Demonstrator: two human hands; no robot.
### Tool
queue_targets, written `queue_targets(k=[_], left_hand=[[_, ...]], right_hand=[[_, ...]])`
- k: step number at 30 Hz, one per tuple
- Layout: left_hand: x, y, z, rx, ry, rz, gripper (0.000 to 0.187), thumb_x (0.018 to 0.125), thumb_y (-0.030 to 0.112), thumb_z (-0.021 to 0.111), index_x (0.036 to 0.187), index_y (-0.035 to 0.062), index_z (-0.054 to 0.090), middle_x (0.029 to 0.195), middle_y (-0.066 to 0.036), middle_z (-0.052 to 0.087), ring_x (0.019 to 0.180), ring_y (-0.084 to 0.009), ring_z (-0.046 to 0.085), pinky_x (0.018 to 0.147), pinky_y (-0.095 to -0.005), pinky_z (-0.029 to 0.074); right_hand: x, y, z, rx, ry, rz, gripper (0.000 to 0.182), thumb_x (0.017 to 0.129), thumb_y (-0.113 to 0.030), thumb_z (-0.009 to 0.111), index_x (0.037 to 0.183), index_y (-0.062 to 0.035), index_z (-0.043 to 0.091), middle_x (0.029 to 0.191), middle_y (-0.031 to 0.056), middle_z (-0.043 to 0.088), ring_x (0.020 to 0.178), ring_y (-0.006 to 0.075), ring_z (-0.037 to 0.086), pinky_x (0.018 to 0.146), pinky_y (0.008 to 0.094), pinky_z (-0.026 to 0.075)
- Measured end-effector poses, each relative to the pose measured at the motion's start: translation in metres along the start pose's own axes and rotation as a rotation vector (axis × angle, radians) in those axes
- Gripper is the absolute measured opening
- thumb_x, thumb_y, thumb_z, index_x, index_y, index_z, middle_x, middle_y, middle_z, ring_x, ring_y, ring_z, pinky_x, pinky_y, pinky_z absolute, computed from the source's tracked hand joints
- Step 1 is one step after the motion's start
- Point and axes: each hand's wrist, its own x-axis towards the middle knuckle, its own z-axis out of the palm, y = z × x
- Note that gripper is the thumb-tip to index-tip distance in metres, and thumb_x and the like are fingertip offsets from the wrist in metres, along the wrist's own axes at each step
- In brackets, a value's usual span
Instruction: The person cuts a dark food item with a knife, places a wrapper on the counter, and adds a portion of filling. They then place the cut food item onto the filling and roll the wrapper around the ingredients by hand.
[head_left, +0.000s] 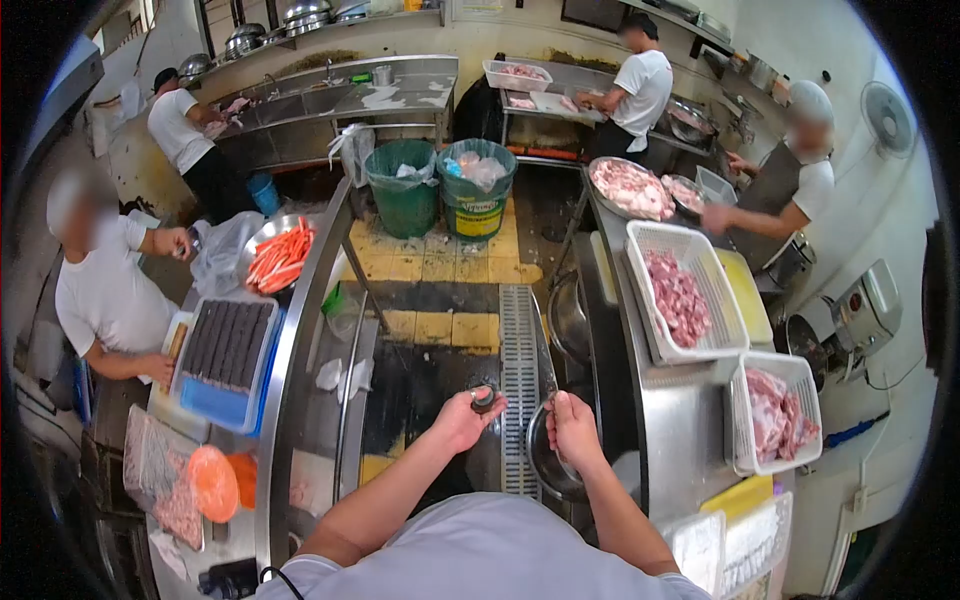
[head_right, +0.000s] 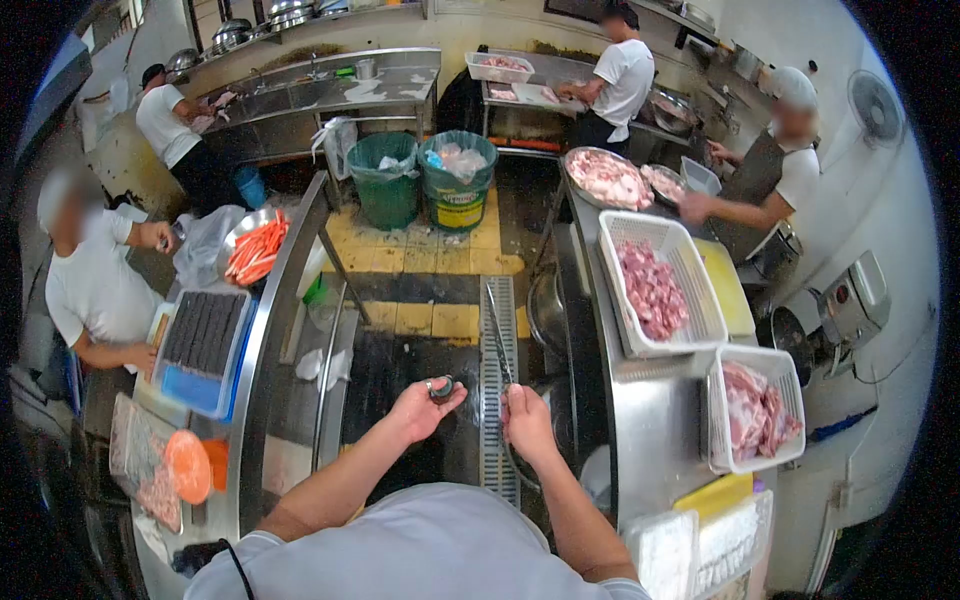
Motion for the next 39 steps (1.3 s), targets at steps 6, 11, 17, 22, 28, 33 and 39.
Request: queue_targets(k=[6,11,17,22,28,33,39], left_hand=[[0.13,0.095,0.032,0.002,0.045,-0.057,0.01,0.1,0.005,0.056,0.103,-0.0032,0.06,0.108,-0.017,0.063,0.11,-0.0325,0.064,0.11,-0.0459,0.052],[0.244,0.143,0.054,0.046,0.102,-0.144,0.014,0.101,0.008,0.054,0.107,-0.0036,0.059,0.105,-0.017,0.065,0.102,-0.0321,0.066,0.103,-0.0461,0.056],[0.346,0.181,0.079,0.112,0.119,-0.183,0.018,0.103,0.014,0.052,0.109,-0.0021,0.059,0.105,-0.019,0.065,0.099,-0.031,0.068,0.098,-0.045,0.058],[0.415,0.219,0.086,0.184,0.214,-0.096,0.019,0.103,0.014,0.051,0.109,-0.003,0.057,0.107,-0.021,0.064,0.1,-0.0323,0.068,0.099,-0.0449,0.058],[0.494,0.262,0.092,0.13,0.248,-0.081,0.019,0.103,0.014,0.05,0.11,-0.003,0.055,0.103,-0.019,0.061,0.098,-0.0329,0.067,0.097,-0.0441,0.06],[0.587,0.319,0.119,0.075,0.29,-0.099,0.016,0.102,0.011,0.053,0.107,-0.0036,0.056,0.098,-0.016,0.059,0.098,-0.0339,0.065,0.095,-0.046,0.061],[0.71,0.466,0.203,0.071,0.075,0.1,0.052,0.099,0.032,0.064,0.131,-0.0047,0.046,0.134,-0.025,0.051,0.118,-0.0397,0.058,0.109,-0.0524,0.048]], right_hand=[[0.135,-0.054,0.02,-0.029,0.06,0.023,0.044,0.112,-0.039,0.041,0.097,-0.002,0.06,0.066,0.0014,0.052,0.048,0.0105,0.048,0.042,0.0274,0.041],[0.218,-0.078,0.021,0.025,0.104,0.089,0.047,0.112,-0.043,0.042,0.098,-0.0012,0.06,0.066,0.0014,0.052,0.047,0.0104,0.048,0.041,0.0278,0.042],[0.326,-0.072,0.012,0.031,0.071,0.152,0.047,0.112,-0.043,0.041,0.098,-0.0022,0.059,0.066,0.001,0.052,0.046,0.0099,0.047,0.04,0.027,0.04],[0.435,-0.099,0.005,-0.023,-0.026,0.118,0.045,0.113,-0.039,0.04,0.096,-0.0023,0.059,0.066,0.0012,0.052,0.046,0.0104,0.046,0.04,0.0276,0.04],[0.52,-0.148,0.006,-0.082,-0.056,0.09,0.044,0.112,-0.037,0.042,0.095,-0.0017,0.061,0.067,0.0014,0.053,0.051,0.0102,0.048,0.042,0.0279,0.041],[0.583,-0.151,0.009,-0.106,0.038,0.064,0.046,0.112,-0.04,0.042,0.095,-0.0015,0.061,0.067,0.0015,0.053,0.049,0.0101,0.048,0.042,0.0279,0.041],[0.633,-0.192,0.036,-0.044,0.197,0.142,0.048,0.112,-0.042,0.04,0.096,-0.002,0.061,0.066,0.0017,0.053,0.048,0.0099,0.048,0.042,0.0276,0.04]])
